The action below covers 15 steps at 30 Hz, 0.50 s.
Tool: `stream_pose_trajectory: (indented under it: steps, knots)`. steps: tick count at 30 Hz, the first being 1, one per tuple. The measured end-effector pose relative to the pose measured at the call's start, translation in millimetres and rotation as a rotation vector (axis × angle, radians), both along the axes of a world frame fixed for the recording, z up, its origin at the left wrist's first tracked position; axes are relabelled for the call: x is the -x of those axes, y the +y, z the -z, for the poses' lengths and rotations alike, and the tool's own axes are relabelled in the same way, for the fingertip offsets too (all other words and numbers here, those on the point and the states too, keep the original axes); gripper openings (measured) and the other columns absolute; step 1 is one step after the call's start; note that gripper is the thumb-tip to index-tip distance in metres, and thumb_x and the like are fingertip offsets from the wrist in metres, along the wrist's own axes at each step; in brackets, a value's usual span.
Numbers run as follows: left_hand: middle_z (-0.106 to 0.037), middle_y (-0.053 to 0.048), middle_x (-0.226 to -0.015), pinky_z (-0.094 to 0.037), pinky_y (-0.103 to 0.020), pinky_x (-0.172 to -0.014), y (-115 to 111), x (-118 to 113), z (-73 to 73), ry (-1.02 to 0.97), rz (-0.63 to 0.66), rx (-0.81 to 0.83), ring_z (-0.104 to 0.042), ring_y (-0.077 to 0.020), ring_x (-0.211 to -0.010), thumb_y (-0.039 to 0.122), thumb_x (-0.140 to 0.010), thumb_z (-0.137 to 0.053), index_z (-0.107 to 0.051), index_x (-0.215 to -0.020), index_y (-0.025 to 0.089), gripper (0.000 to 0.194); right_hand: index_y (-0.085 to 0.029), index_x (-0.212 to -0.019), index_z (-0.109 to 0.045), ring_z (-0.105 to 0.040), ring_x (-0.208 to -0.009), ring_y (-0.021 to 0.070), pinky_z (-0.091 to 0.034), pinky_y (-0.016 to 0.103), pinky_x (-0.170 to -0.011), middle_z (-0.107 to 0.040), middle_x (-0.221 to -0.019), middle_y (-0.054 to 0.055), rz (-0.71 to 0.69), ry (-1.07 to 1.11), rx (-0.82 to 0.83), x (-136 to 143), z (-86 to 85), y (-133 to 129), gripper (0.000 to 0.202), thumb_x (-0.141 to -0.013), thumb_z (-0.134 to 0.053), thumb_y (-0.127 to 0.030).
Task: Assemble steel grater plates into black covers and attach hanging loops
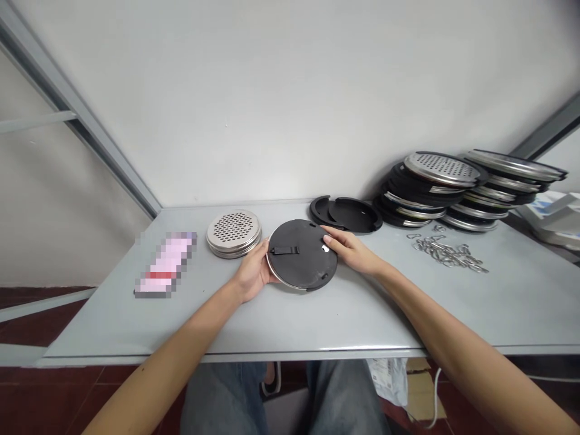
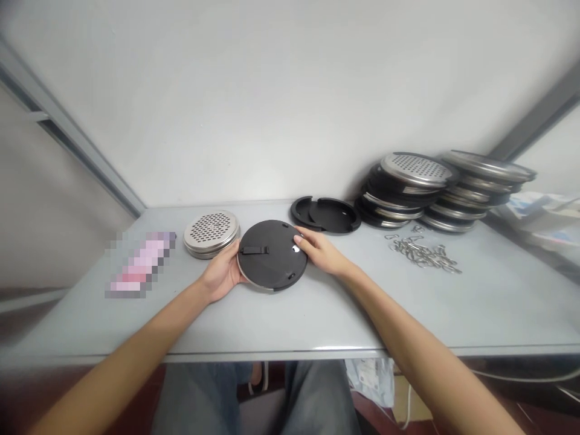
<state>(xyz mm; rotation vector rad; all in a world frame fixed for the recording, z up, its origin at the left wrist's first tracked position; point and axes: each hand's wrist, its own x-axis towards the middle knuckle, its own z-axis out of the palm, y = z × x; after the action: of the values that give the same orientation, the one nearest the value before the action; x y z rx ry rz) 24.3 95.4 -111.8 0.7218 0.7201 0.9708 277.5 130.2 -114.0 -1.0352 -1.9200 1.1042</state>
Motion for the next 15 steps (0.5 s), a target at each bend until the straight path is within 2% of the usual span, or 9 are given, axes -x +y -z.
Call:
stream_pose_trajectory:
  steps: [8, 15]
  knots:
    - [-0.071, -0.007, -0.105, -0.058, -0.044, -0.079, -1.8, 1.7, 1.2, -0.020, 0.023, -0.005, -0.069, -0.0237, -0.092, 0.034, -0.096, -0.049, -0.060, -0.115, 0.023, 0.025, -0.018, -0.131, -0.056, -0.061, -0.100, 0.0248, -0.050, 0.036, -0.087, -0.068, -0.113, 0.006, -0.055, 0.020, 0.017, -2.1, -4.9, -0.7, 0.053, -0.092, -0.047, -0.052]
    - [-0.071, -0.007, -0.101, -0.059, -0.042, -0.072, -0.7, 1.9, 3.0, 0.018, 0.034, -0.010, -0.070, -0.0226, -0.083, 0.037, -0.096, -0.049, -0.060, -0.113, 0.023, 0.026, -0.019, -0.133, -0.054, -0.061, -0.101, 0.0260, -0.050, 0.037, -0.088, -0.067, -0.116, 0.006, -0.016, -0.012, -0.006, -1.2, -0.7, 0.1, 0.053, -0.092, -0.045, -0.053]
